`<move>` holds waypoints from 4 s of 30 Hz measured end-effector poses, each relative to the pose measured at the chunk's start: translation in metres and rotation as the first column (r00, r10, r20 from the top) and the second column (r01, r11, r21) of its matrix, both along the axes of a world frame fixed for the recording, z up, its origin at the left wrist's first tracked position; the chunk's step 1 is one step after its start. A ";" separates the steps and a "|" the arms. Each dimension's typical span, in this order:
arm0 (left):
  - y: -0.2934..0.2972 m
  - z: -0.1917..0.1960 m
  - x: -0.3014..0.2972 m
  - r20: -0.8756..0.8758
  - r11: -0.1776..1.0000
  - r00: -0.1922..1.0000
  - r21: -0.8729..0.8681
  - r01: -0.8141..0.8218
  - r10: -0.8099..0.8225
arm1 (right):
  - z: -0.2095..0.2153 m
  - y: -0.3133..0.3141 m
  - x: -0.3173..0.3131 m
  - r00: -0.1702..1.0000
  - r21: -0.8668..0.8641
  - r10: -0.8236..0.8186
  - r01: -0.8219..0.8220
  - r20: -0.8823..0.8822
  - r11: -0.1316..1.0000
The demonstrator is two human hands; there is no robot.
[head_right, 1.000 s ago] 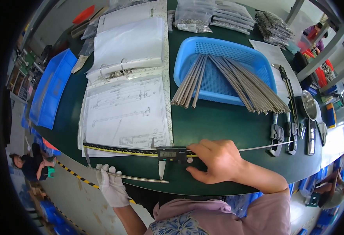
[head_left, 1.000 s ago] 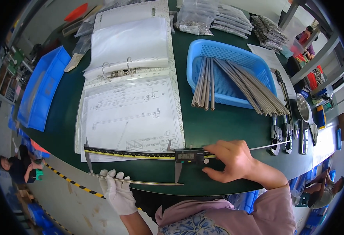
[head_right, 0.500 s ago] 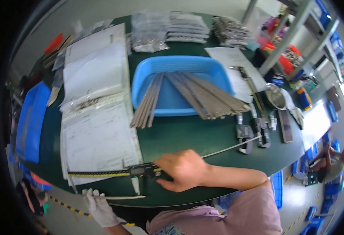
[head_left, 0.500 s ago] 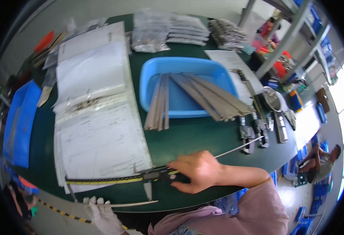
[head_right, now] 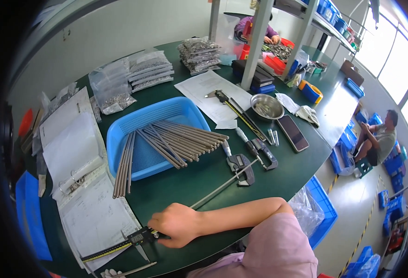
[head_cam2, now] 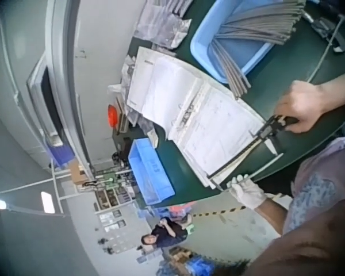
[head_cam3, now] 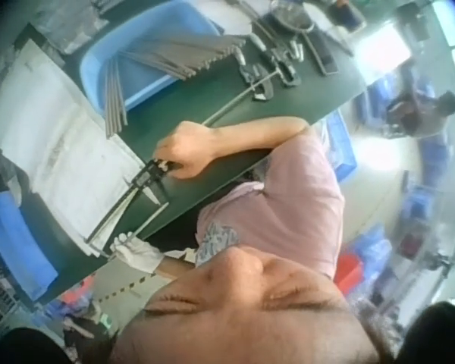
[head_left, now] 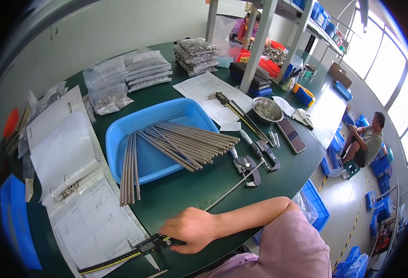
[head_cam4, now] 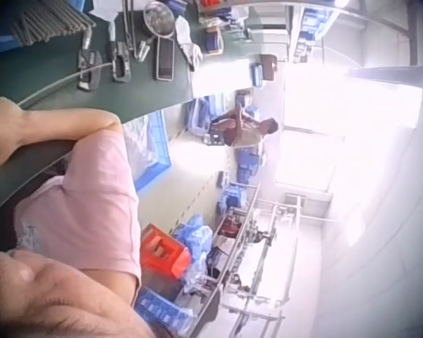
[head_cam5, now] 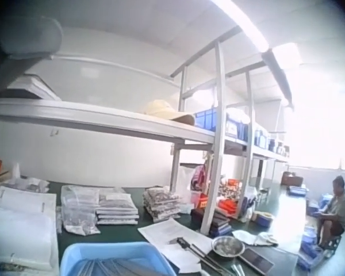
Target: Measuring the dimensions of metal rods using a micrometer and a digital vernier caliper in a workshop environment.
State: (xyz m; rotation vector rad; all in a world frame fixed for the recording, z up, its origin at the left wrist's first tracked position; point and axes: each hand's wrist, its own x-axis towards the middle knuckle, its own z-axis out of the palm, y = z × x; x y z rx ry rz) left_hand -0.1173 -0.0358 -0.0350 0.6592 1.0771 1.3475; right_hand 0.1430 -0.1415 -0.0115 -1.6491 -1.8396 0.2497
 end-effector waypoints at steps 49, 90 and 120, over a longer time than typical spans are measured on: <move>0.000 -0.008 -0.007 0.244 0.991 0.969 -0.113 0.072 -0.043 | 0.016 0.007 -0.007 0.991 -0.056 -0.069 0.076 0.114 0.996; 0.000 -0.001 -0.002 0.201 0.991 0.980 -0.133 0.027 0.001 | 0.017 0.002 -0.001 0.974 -0.039 -0.011 0.021 0.228 0.999; -0.022 -0.008 -0.070 0.190 0.989 0.972 0.076 0.128 -0.141 | 0.030 -0.048 0.035 0.826 0.248 -0.233 0.117 0.514 0.962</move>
